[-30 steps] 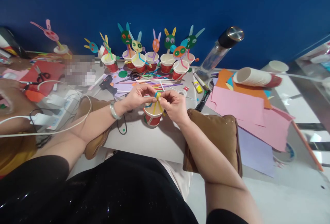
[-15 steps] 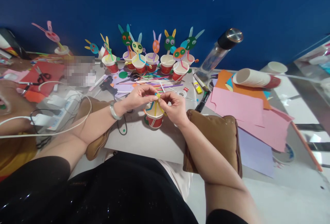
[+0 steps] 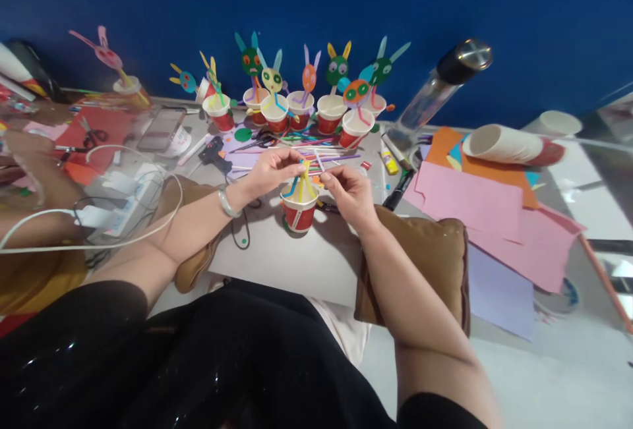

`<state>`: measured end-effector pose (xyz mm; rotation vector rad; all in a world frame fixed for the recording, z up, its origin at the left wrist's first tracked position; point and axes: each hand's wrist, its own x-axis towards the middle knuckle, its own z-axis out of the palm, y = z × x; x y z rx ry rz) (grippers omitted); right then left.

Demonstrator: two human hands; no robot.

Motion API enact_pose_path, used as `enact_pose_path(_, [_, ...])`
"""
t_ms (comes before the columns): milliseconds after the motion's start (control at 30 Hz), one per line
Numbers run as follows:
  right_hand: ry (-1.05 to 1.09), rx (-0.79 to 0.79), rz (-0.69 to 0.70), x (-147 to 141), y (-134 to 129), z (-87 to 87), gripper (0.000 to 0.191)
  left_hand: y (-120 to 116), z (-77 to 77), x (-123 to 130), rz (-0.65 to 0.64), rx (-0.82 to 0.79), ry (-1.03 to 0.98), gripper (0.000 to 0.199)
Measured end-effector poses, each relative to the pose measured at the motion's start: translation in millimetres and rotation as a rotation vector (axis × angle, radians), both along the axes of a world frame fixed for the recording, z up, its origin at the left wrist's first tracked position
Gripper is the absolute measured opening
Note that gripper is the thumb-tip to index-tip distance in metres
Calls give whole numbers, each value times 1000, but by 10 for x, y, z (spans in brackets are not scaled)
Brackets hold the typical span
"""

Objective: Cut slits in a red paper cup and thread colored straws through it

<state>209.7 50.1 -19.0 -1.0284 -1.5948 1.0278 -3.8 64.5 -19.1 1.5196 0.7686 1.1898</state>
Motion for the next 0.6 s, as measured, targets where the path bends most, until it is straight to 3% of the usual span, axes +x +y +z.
enact_pose_path(333, [-161, -115, 263, 109, 4, 34, 49, 10, 17, -8, 147, -19, -23, 45])
enact_pose_path(600, [-195, -128, 231, 19, -31, -9, 40, 20, -4, -2, 121, -4, -28, 48])
